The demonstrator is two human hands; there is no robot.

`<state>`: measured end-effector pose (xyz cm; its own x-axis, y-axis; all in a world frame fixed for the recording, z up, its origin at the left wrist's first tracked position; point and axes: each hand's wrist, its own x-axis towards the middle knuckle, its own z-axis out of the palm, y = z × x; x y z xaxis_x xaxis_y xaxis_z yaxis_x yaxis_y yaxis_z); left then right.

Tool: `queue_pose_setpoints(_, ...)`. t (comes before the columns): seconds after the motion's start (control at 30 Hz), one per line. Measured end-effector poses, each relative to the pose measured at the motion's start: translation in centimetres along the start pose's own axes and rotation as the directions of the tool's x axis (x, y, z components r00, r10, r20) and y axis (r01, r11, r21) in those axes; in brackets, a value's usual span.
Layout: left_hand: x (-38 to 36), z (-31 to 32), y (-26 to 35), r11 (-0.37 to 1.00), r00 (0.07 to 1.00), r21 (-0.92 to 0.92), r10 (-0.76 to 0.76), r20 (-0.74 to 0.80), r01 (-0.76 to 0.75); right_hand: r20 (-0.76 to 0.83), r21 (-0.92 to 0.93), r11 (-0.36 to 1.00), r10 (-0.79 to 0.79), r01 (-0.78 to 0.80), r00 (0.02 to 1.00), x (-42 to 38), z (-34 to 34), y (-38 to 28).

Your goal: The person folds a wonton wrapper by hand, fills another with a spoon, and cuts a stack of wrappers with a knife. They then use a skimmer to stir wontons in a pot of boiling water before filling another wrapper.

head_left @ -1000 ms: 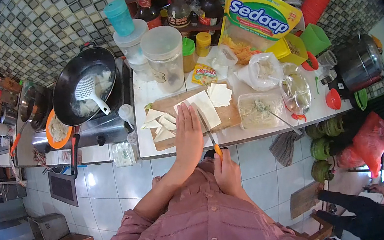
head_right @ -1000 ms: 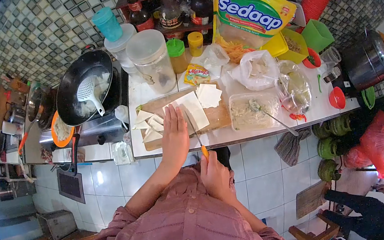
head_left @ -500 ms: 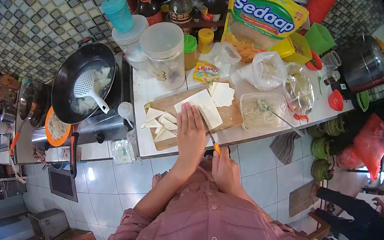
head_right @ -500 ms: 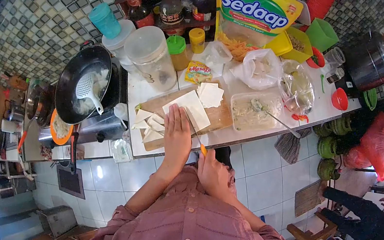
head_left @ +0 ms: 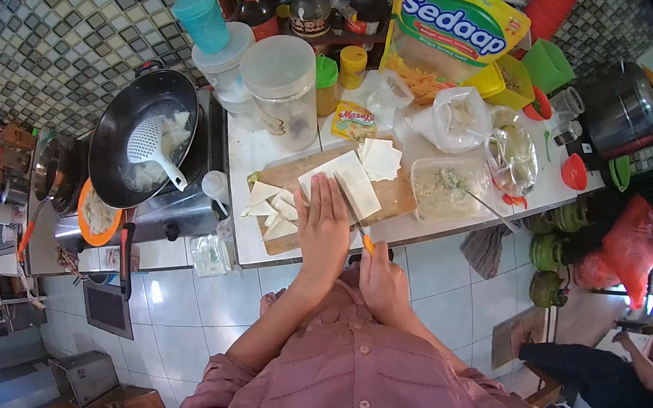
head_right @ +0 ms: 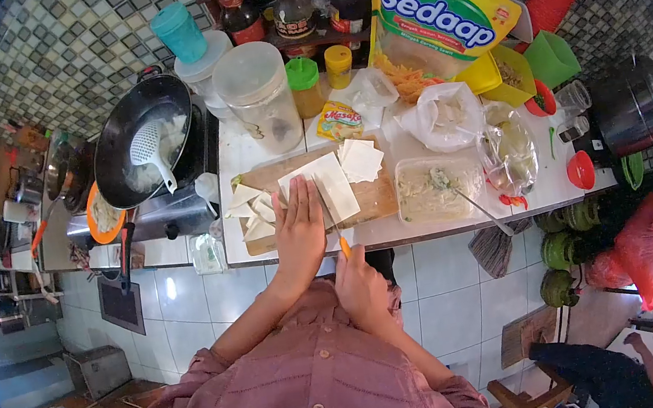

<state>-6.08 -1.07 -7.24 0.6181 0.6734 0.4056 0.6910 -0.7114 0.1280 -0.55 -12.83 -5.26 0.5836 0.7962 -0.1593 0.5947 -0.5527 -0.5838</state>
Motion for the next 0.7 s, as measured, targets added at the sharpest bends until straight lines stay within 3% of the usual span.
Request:
queue_pose_setpoints(0.3, -0.2, -0.2, -0.4, 0.999, 0.998, 0.001, -0.053, -0.035, 0.053, -0.025, 0.006, 0.998, -0.055, 0.055, 0.998, -0.7, 0.2, 0.8)
queue_pose_setpoints(0.5, 0.2, -0.4, -0.4, 0.996, 0.997, 0.056, -0.064, -0.051, 0.067, -0.024, -0.065, 0.998, -0.012, 0.011, 1.0, 1.1, -0.1, -1.0)
queue_pose_setpoints(0.57, 0.2, -0.5, -0.3, 0.997, 0.996, 0.042, -0.064, -0.062, 0.066, -0.118, -0.088, 0.988, -0.134, 0.124, 0.984, 1.4, 0.4, -0.6)
queue_pose_setpoints(0.7, 0.2, -0.3, -0.3, 0.995, 0.995, 0.059, -0.072, -0.072, 0.077, -0.119, -0.156, 0.982, -0.125, 0.106, 0.985, 1.1, 0.5, -0.6)
